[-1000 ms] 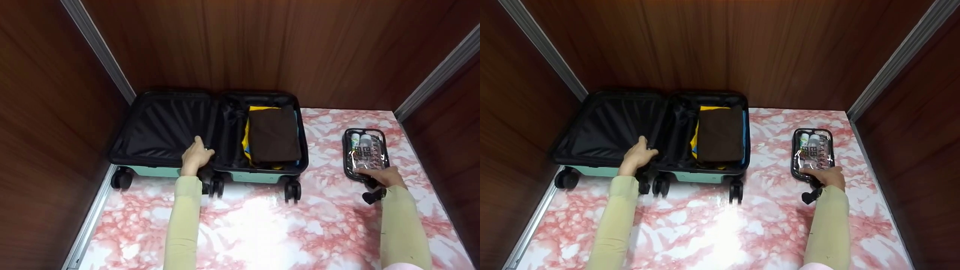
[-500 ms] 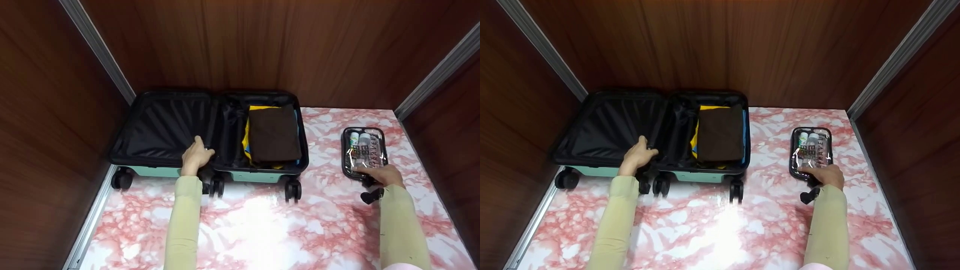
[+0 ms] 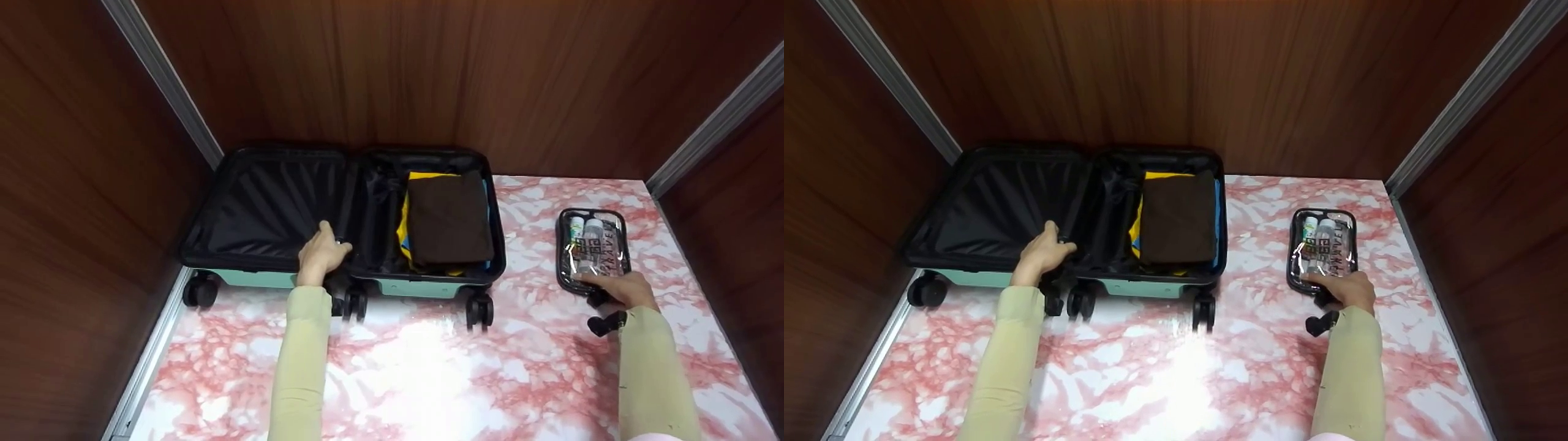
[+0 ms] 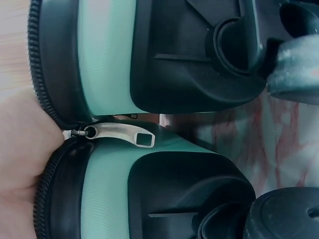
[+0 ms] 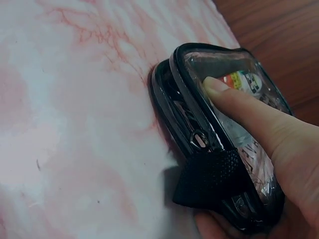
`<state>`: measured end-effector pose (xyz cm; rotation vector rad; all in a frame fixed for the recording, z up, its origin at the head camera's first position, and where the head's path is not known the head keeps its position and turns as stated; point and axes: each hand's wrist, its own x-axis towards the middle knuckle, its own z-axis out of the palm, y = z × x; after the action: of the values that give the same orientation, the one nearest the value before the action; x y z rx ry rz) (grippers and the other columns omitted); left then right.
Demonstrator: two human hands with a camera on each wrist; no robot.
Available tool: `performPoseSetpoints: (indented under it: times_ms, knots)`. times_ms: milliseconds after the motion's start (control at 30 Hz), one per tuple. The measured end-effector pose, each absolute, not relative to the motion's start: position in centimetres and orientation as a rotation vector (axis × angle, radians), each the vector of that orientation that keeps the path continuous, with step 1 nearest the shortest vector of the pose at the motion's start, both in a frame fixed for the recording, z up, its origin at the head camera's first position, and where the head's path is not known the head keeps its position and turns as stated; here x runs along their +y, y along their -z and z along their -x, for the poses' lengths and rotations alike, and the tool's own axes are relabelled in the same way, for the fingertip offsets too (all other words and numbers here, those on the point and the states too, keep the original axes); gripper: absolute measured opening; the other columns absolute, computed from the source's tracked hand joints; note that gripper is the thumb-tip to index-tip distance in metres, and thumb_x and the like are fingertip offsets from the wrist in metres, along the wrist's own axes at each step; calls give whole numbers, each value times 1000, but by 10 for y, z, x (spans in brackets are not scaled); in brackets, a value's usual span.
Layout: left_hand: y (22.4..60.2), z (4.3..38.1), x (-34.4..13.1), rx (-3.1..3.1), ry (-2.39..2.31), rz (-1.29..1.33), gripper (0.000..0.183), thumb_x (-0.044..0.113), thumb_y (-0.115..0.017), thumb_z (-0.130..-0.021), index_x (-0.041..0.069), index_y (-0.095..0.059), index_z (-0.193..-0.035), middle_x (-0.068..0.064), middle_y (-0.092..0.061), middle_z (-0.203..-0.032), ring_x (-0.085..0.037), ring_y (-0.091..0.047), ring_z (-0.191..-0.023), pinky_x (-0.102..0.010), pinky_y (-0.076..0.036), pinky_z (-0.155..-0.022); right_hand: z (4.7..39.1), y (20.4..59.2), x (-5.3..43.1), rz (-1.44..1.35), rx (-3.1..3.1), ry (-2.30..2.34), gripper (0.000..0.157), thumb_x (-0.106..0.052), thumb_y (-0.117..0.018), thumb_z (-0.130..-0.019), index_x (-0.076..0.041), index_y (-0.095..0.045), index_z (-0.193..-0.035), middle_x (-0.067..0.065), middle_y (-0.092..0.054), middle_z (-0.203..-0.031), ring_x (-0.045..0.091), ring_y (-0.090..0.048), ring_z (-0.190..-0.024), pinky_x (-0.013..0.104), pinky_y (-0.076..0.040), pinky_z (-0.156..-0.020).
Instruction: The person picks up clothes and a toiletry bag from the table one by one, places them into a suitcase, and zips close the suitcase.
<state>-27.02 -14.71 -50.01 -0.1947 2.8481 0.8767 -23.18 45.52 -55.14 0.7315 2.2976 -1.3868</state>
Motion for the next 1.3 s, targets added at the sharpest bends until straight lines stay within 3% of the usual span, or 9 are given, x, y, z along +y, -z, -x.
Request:
performPoseSetpoints:
  times_ms: [200, 333, 667, 833, 933, 1000, 1200, 1300]
  knots:
    - [500, 272, -146, 2851, -857, 194, 79, 34, -62, -98, -1, -23, -157, -25, -52, -144, -44, -54, -124, -55, -39, -103, 231, 554, 455, -726, 2400, 1319, 78, -55, -89, -73, 6, -58, -111, 8, -72, -70, 20, -72, -66, 33, -58, -66]
    - [500, 273, -146, 2846, -844, 201, 81, 35, -62, -99, -1, -21, -159, -24, -53, -142, -43, -54, -124, -54, -39, -104, 229, 551, 454, -724, 2378, 1335, 74, -53, -88, -75, 6, -59, -109, 9, -72, -71, 21, -72, -66, 35, -59, -66]
    - [500, 272, -145, 2836, -847, 206, 81, 34, -61, -100, -1, -18, -160, -23, -54, -141, -44, -54, -124, -55, -38, -105, 214, 513, 443, -728, 2007, 1670, 46, -30, -85, -86, 3, -63, -108, 18, -74, -82, 31, -74, -77, 45, -59, -74]
    - [501, 273, -145, 2842, -852, 201, 80, 34, -62, -100, -1, -20, -159, -23, -54, -141, -44, -54, -124, -55, -38, -104, 217, 522, 448, -733, 1851, 1825, 22, -20, -83, -88, -2, -71, -96, 19, -74, -85, 34, -74, -82, 42, -58, -83]
    - [501, 273, -145, 2836, -850, 200, 81, 34, -61, -100, 0, -19, -160, -23, -54, -141, -44, -54, -125, -55, -39, -104, 221, 533, 452, -750, 1783, 1947, 16, -15, -83, -87, -6, -71, -94, 18, -75, -88, 36, -74, -83, 42, -57, -86]
    - [501, 273, -145, 2833, -849, 197, 81, 34, -60, -101, 0, -18, -160, -23, -54, -142, -43, -54, -124, -55, -39, -104, 223, 540, 456, -741, 1780, 1995, 19, -15, -83, -87, -7, -69, -97, 16, -75, -89, 36, -74, -84, 41, -56, -88]
    - [501, 273, -145, 2836, -851, 195, 80, 34, -60, -101, -1, -19, -160, -24, -53, -142, -45, -54, -123, -57, -39, -104, 228, 543, 462, -655, 2177, 1661, 42, -42, -80, -88, -10, -61, -107, -4, -73, -79, 11, -70, -75, 28, -56, -76]
    - [500, 273, -146, 2838, -850, 193, 80, 34, -60, -101, -1, -19, -160, -24, -51, -144, -45, -54, -124, -56, -38, -104, 229, 541, 460, -681, 2203, 1649, 51, -45, -80, -88, -6, -57, -113, -6, -72, -76, 9, -68, -71, 28, -56, -74]
